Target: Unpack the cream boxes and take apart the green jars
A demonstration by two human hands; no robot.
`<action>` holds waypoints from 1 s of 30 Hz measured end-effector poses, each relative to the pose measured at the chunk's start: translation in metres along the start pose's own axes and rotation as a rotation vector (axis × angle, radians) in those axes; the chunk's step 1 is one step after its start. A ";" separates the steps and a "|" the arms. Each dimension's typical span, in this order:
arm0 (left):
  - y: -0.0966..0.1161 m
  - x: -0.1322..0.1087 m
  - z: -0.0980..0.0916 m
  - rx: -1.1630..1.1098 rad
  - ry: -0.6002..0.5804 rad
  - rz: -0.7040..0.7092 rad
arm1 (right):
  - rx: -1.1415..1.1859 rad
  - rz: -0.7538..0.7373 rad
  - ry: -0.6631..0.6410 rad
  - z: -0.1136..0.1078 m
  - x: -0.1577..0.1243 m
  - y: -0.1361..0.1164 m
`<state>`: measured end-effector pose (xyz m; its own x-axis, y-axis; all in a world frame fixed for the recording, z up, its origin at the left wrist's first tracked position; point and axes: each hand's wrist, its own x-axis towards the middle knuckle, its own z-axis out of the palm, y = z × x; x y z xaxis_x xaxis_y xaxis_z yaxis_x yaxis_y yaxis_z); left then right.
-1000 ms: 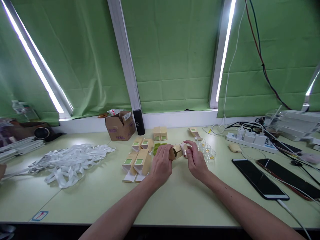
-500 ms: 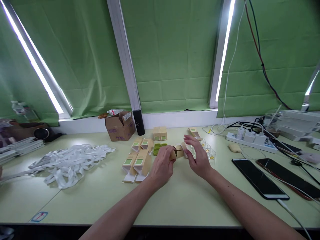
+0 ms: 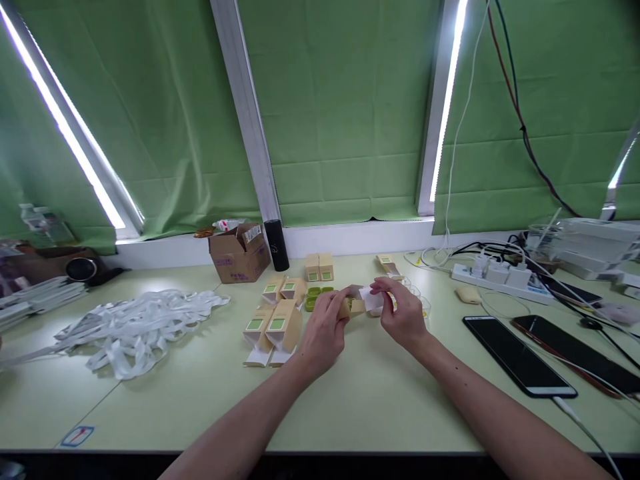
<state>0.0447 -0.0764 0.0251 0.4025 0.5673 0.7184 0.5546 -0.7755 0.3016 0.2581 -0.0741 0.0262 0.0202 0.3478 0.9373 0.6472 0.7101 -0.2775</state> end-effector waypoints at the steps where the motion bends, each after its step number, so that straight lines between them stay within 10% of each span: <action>1: -0.001 0.000 0.000 -0.008 0.000 -0.003 | -0.005 0.021 0.004 0.000 0.000 0.000; 30: -0.011 -0.003 0.007 -0.057 0.077 -0.071 | -0.012 0.140 -0.159 0.008 -0.007 -0.014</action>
<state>0.0422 -0.0678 0.0150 0.3052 0.5998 0.7396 0.5369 -0.7499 0.3866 0.2428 -0.0815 0.0223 -0.0099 0.5354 0.8445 0.6553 0.6414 -0.3989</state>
